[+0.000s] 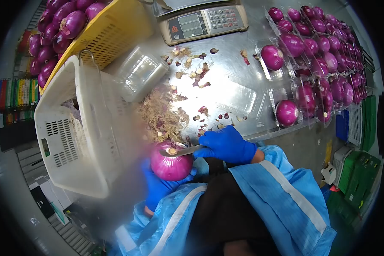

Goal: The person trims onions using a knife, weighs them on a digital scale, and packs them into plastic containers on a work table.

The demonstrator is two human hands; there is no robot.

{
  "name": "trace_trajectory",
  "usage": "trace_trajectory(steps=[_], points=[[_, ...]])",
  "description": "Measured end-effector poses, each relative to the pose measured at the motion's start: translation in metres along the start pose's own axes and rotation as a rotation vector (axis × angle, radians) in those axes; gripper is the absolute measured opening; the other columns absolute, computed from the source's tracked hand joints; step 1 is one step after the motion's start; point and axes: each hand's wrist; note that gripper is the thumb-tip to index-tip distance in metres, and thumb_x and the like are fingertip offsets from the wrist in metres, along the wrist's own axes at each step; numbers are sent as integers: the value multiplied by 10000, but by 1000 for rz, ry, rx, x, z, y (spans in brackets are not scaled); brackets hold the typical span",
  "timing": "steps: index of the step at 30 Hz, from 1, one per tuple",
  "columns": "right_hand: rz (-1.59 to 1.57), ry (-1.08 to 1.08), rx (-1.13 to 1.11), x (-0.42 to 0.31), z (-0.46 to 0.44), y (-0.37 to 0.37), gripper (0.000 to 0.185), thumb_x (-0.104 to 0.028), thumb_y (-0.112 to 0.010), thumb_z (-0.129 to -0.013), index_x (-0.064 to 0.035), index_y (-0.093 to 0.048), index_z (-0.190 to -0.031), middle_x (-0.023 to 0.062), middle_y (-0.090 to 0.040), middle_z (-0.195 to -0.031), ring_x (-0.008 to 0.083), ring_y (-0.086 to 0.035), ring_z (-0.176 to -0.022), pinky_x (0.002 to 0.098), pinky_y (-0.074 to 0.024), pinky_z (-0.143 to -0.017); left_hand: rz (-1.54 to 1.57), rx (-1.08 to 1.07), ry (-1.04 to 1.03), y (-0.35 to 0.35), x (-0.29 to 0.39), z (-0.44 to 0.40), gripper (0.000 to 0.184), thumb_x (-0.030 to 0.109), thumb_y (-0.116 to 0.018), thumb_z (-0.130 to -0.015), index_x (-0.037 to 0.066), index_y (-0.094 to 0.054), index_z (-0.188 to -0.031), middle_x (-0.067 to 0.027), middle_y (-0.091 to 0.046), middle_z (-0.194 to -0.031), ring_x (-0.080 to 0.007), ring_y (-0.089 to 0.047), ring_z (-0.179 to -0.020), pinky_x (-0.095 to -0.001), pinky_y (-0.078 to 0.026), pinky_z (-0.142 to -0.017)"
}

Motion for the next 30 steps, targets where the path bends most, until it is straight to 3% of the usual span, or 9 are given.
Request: trace_trajectory(steps=[4,7,11,12,15,19,24,28,30], points=[[49,24,-89,-9,-9,20,390,-535,-572,-845,-149,-583,-791,47,-560,-710,247,-595,-611,366,-444,-525,80,-41,125,2,-3,3,931,789,-433,-765,82,-379,-1369,-209,-570,-1131,-357,-605,-750,-407,-554,-604],[-7,45,-121,-13,-15,27,378,-522,-571,-854,-147,-603,-824,48,-574,-726,252,-609,-634,364,-455,-540,-77,0,222,-3,-6,3,946,804,-450,-748,80,-396,-1354,-208,-574,-1092,-321,-584,-709,-378,-533,-562],[1,-114,-102,27,25,0,344,-470,-573,-885,-137,-605,-806,70,-585,-676,255,-615,-612,367,-469,-541,219,-181,205,14,-17,-3,951,772,-508,-735,62,-385,-1356,-251,-558,-1162,-349,-578,-711,-384,-510,-534],[47,-184,-85,42,32,-6,341,-456,-575,-892,-134,-599,-781,80,-588,-650,255,-613,-592,368,-472,-537,68,-313,105,35,-7,-10,951,750,-523,-733,58,-372,-1369,-273,-511,-1247,-413,-595,-832,-436,-558,-640],[-429,-290,-39,17,22,-6,329,-418,-565,-913,-122,-612,-776,94,-611,-668,265,-619,-617,372,-479,-565,-176,-93,-164,14,-6,-1,835,522,-678,-759,49,-362,-1370,-233,-491,-1295,-361,-571,-1055,-462,-550,-815],[-861,-459,177,5,2,12,344,-291,-477,-996,-10,-654,-906,59,-649,-708,123,-609,-615,266,-476,-602,-56,-118,-307,5,8,-31,876,500,-655,-728,57,-337,-1414,-190,-417,-1406,-397,-528,-1156,-581,-515,-875],[-884,-600,352,11,13,41,259,-211,-502,-987,-1,-650,-1016,51,-673,-796,90,-598,-664,236,-463,-612,-746,-260,-800,-85,15,-98,972,293,-783,-636,60,-322,-1459,-128,-402,-1414,-277,-431,-1279,-395,-416,-1036],[-687,-686,562,36,39,43,218,-167,-617,-923,-13,-628,-1078,111,-696,-954,151,-691,-836,272,-532,-742,-981,-337,-1063,-171,36,-193,912,101,-814,-626,91,-374,-1425,-146,-435,-1367,-288,-478,-1225,-375,-433,-1024],[-445,-771,598,46,59,42,268,-188,-661,-887,-53,-622,-1114,112,-685,-1015,171,-686,-884,293,-535,-744,-1090,-277,-1200,-216,56,-248,952,147,-864,-588,56,-383,-1405,-178,-451,-1340,-294,-498,-1203,-366,-441,-1015]])
Point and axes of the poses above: each hand's wrist, its own z-axis away from the middle knuckle, its own y-axis out of the back of the hand, x = y × z
